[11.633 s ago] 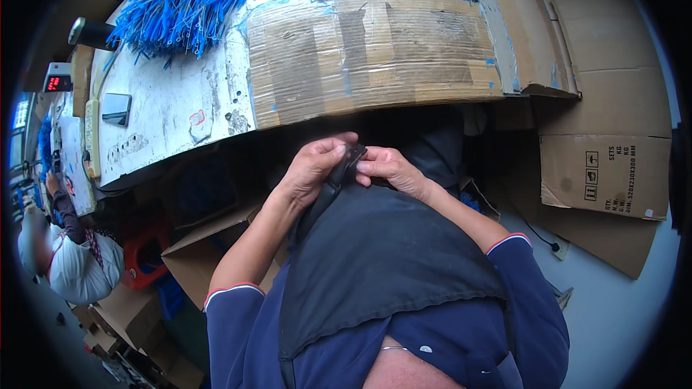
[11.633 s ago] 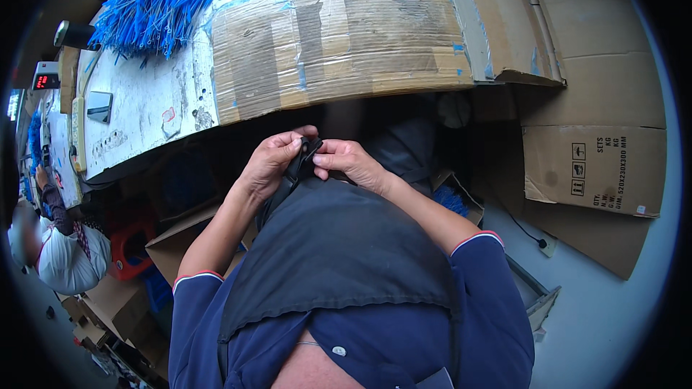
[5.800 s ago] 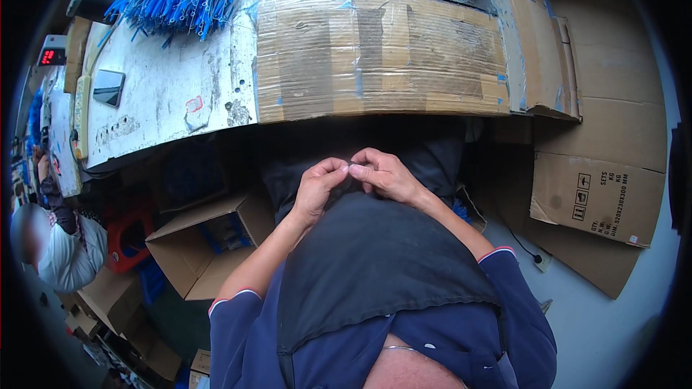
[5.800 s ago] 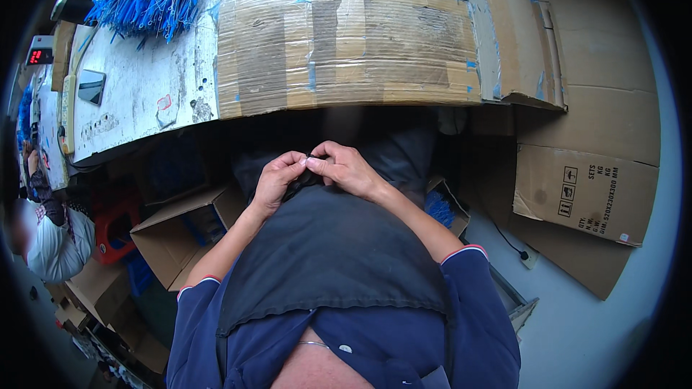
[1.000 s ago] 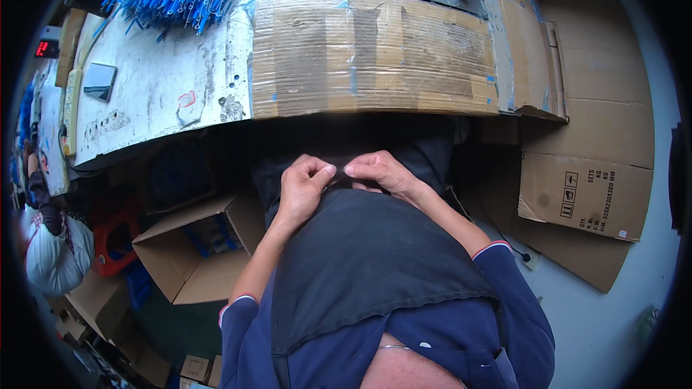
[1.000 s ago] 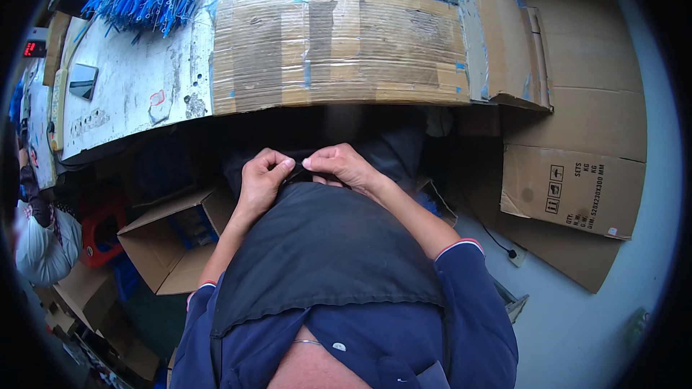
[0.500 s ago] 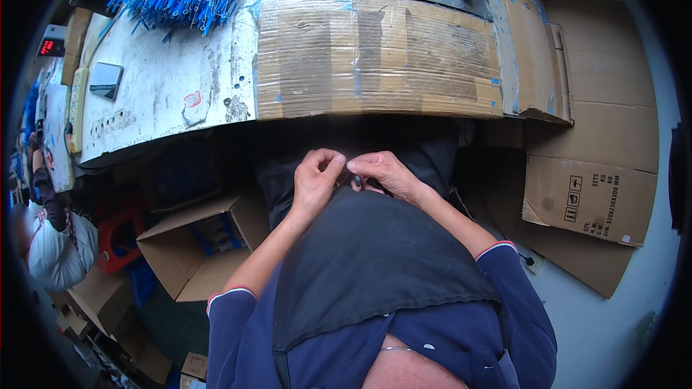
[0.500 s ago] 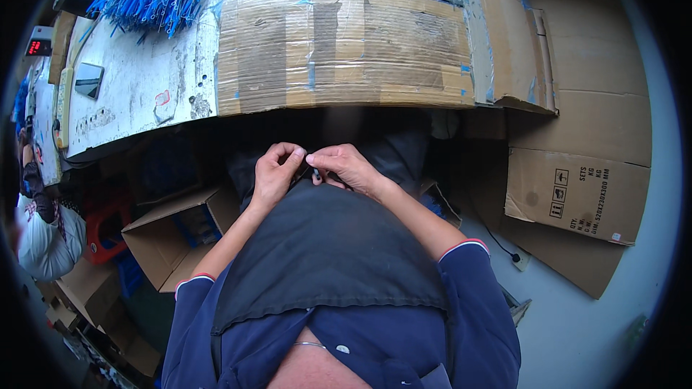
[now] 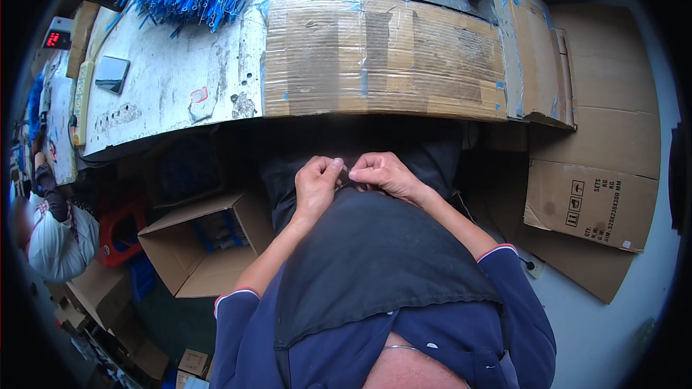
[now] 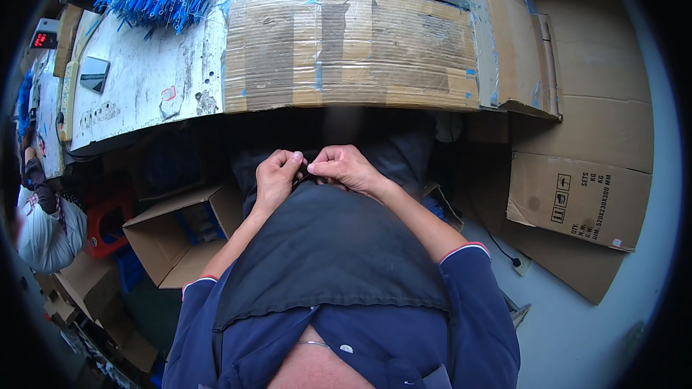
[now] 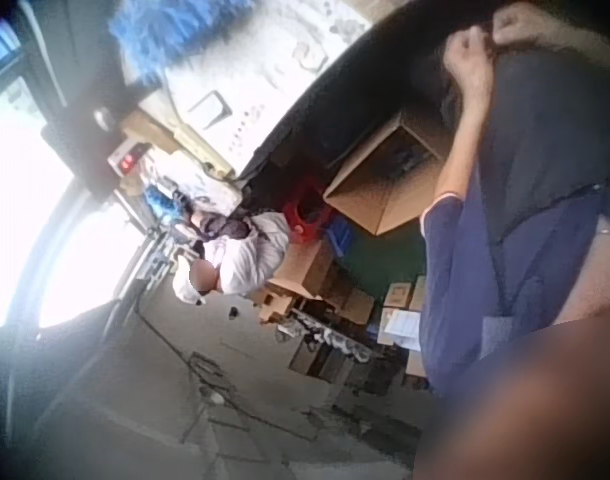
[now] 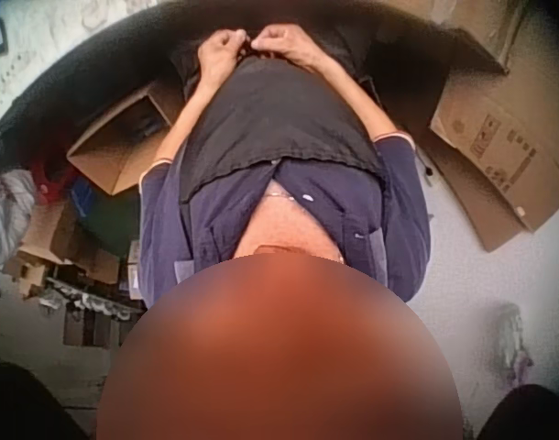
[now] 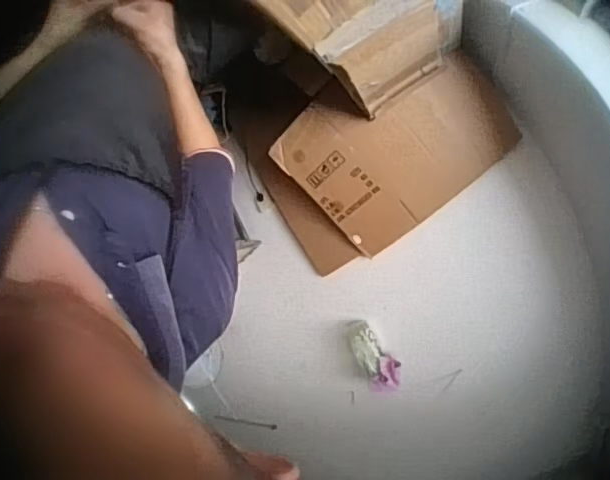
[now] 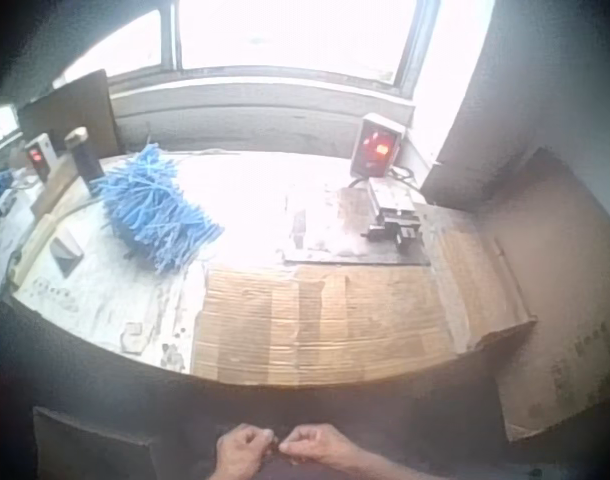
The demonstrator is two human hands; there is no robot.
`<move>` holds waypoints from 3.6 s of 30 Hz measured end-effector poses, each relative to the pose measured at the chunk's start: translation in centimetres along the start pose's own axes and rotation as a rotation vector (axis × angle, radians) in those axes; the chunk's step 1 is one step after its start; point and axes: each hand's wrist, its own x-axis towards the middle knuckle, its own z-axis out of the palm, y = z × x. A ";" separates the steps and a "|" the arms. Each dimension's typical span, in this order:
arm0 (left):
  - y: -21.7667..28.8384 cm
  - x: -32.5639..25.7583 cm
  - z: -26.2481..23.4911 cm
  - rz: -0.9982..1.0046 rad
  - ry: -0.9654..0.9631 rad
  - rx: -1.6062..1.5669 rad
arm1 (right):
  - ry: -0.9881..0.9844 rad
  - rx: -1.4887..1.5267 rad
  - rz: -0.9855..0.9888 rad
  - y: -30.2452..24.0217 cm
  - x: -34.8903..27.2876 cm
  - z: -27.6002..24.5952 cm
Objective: The person is bundling blue wires together and then placing them into a cardboard box.
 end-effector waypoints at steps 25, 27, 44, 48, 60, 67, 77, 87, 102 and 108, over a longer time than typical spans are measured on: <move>-0.4 1.1 -0.4 -0.108 -0.178 -0.400 | -0.107 -0.176 -0.072 0.0 0.6 0.5; -0.2 1.1 -0.5 -0.089 -0.052 -0.404 | -0.114 -0.204 -0.082 0.0 0.6 0.6; 0.5 0.1 0.3 0.060 -0.020 -0.424 | -0.172 -0.211 0.112 -1.9 0.1 1.9; 0.5 0.6 0.2 0.085 0.018 -0.393 | -0.164 -0.085 0.055 -1.4 -0.1 2.0; 2.6 -4.4 -7.4 0.068 -0.287 0.341 | -0.130 -0.082 -0.053 0.1 -0.1 2.1; 5.0 -6.0 -6.8 0.214 -0.181 0.531 | -0.073 -0.222 -0.068 0.3 0.0 2.0; 3.7 -5.2 -6.7 -0.215 -0.365 0.372 | -0.095 -0.203 -0.046 0.4 0.0 1.8; 1.3 -5.9 -5.8 -0.295 -0.381 0.003 | -0.267 -0.514 -0.150 -2.0 -0.2 2.6; 1.8 -5.3 -6.3 -0.358 -0.398 -0.046 | -0.180 -0.385 -0.141 -1.2 -0.5 2.8; 2.5 -3.9 -7.5 -0.369 -0.524 -0.031 | -0.165 -0.374 -0.168 -0.6 -0.7 2.4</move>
